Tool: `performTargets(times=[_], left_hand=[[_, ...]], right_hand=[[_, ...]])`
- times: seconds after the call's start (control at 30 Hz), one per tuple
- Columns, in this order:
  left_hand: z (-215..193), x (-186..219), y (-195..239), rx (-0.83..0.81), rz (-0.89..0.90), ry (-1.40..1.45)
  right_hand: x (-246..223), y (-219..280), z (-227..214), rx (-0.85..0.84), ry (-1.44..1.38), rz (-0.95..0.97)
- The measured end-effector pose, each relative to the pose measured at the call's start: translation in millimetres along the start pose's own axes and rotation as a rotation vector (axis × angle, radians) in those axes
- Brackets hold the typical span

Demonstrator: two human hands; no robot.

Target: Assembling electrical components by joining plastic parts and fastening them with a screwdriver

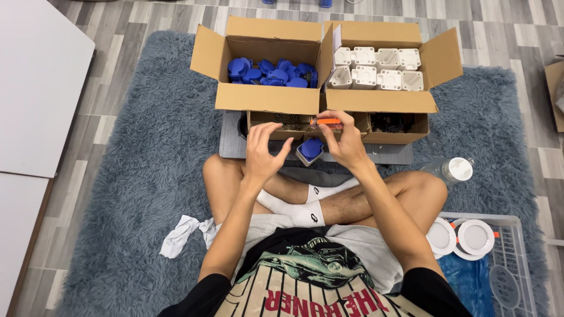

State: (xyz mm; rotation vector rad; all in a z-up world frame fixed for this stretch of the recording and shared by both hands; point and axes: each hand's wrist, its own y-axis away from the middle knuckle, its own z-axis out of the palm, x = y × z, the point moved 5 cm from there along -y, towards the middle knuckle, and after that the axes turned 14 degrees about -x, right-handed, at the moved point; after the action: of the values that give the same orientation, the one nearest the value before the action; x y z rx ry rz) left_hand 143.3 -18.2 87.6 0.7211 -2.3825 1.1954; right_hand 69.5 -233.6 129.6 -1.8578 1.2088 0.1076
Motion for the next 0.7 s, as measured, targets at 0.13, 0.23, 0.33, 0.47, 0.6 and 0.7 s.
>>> performTargets(times=[0.13,0.23,0.33,0.47,0.6,0.7], left_hand=[[-3,1,-6,-0.040,-0.009,-0.064],[-4,2,-12,-0.045,0.009,-0.130],[-4,4,-16,-0.052,0.011,-0.158],[-2,0,-19,-0.067,0.008,-0.180],[-5,2,-24,-0.081,0.013,-0.179],[-2,0,-28,-0.107,0.022,-0.191]], right_hand=[[5,3,0,-0.015,0.002,0.029],[6,2,-2,-0.014,-0.013,0.043],[5,2,-2,-0.021,-0.016,0.044],[10,3,-4,-0.062,-0.065,0.054],[17,3,-21,0.028,-0.162,0.032],[6,1,-42,0.075,-0.227,0.012]])
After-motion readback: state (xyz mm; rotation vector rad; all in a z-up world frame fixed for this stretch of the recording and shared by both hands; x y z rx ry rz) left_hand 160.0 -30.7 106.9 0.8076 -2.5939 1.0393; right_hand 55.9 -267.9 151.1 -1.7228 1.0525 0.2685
